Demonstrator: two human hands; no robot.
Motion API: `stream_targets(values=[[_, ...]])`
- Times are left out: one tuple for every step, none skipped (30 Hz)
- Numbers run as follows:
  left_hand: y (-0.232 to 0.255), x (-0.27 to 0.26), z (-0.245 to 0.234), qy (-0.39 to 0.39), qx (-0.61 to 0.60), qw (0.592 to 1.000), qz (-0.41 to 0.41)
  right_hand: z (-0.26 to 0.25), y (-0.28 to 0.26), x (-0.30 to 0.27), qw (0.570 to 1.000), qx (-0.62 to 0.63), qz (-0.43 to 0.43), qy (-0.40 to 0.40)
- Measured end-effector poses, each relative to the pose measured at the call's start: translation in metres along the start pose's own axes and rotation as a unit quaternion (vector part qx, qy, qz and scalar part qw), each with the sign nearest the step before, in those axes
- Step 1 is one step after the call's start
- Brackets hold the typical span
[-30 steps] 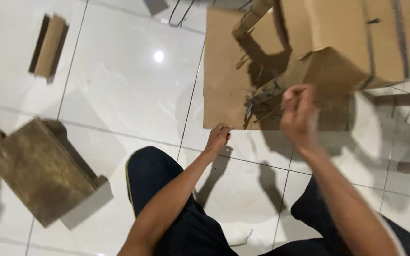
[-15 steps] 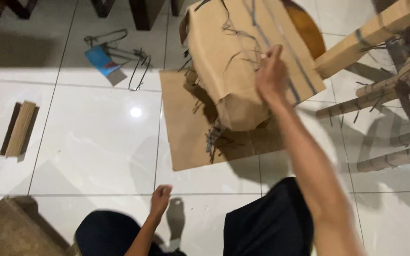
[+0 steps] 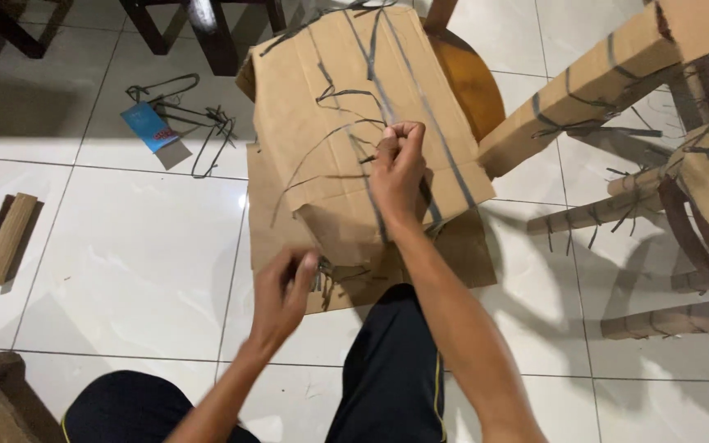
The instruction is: Wrapping cardboard around chair legs and securing them with ties for protection.
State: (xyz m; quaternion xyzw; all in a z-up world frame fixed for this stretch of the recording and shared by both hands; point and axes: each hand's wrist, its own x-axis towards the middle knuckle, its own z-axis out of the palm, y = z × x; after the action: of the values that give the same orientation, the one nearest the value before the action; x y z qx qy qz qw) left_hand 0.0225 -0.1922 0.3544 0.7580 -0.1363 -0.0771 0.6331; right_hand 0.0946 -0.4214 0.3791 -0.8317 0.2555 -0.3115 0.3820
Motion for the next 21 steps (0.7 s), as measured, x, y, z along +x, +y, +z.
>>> stream_targets(values=[[0.023, 0.019, 0.014, -0.011, -0.004, 0.998, 0.055, -0.003, -0.001, -0.002, 0.999, 0.045, -0.007, 0.026], [0.045, 0.038, 0.029, -0.023, -0.008, 0.994, 0.11, -0.006, -0.003, -0.003, 0.995, 0.09, -0.015, 0.051], [0.066, 0.05, 0.039, -0.028, -0.007, 0.994, 0.11, -0.006, -0.001, -0.004, 0.994, 0.089, -0.011, 0.056], [0.087, 0.061, 0.051, -0.043, -0.033, 0.995, 0.085, -0.006, 0.0, -0.004, 0.988, 0.137, -0.015, 0.067], [0.107, 0.074, 0.063, -0.06, -0.06, 0.995, 0.059, -0.006, 0.003, -0.004, 0.98, 0.183, -0.02, 0.081], [0.102, 0.093, 0.075, -0.067, -0.06, 0.994, 0.059, -0.01, 0.002, -0.004, 0.98, 0.181, -0.017, 0.087], [0.096, 0.112, 0.086, -0.064, -0.152, 0.984, -0.061, -0.011, 0.001, -0.004, 0.978, 0.201, -0.006, 0.059], [0.089, 0.13, 0.095, -0.058, -0.239, 0.952, -0.18, -0.012, -0.001, -0.006, 0.975, 0.221, 0.004, 0.031], [0.087, 0.136, 0.101, -0.06, -0.238, 0.952, -0.181, -0.013, 0.0, -0.004, 0.975, 0.221, 0.006, 0.033], [0.085, 0.14, 0.106, -0.043, -0.258, 0.951, -0.165, -0.013, 0.001, -0.003, 0.976, 0.216, -0.013, 0.029], [0.082, 0.145, 0.108, -0.025, -0.275, 0.949, -0.149, -0.012, -0.001, -0.004, 0.976, 0.212, -0.03, 0.026], [0.085, 0.153, 0.107, -0.027, -0.272, 0.95, -0.15, -0.012, -0.002, 0.0, 0.976, 0.214, -0.026, 0.028], [0.085, 0.157, 0.106, -0.026, -0.289, 0.95, -0.112, -0.013, -0.002, -0.001, 0.973, 0.225, -0.035, 0.026], [0.086, 0.161, 0.105, -0.025, -0.307, 0.949, -0.074, -0.015, -0.003, -0.002, 0.971, 0.235, -0.045, 0.024], [0.085, 0.167, 0.102, -0.028, -0.306, 0.949, -0.072, -0.014, -0.005, -0.004, 0.971, 0.235, -0.045, 0.028], [0.084, 0.173, 0.099, -0.03, -0.304, 0.952, -0.033, -0.014, -0.007, -0.006, 0.973, 0.224, -0.047, 0.027], [0.083, 0.179, 0.099, -0.035, -0.304, 0.952, 0.005, -0.016, -0.007, -0.007, 0.976, 0.209, -0.048, 0.029], [0.093, 0.186, 0.097, -0.042, -0.306, 0.951, 0.005, -0.021, -0.011, -0.004, 0.977, 0.205, -0.047, 0.035], [0.1, 0.19, 0.092, -0.061, -0.256, 0.964, -0.018, -0.023, -0.016, -0.005, 0.977, 0.2, -0.067, 0.027], [0.107, 0.195, 0.087, -0.081, -0.205, 0.974, -0.04, -0.025, -0.021, -0.007, 0.976, 0.196, -0.088, 0.018], [0.102, 0.2, 0.087, -0.086, -0.203, 0.974, -0.044, -0.025, -0.022, -0.008, 0.977, 0.195, -0.082, 0.021]])
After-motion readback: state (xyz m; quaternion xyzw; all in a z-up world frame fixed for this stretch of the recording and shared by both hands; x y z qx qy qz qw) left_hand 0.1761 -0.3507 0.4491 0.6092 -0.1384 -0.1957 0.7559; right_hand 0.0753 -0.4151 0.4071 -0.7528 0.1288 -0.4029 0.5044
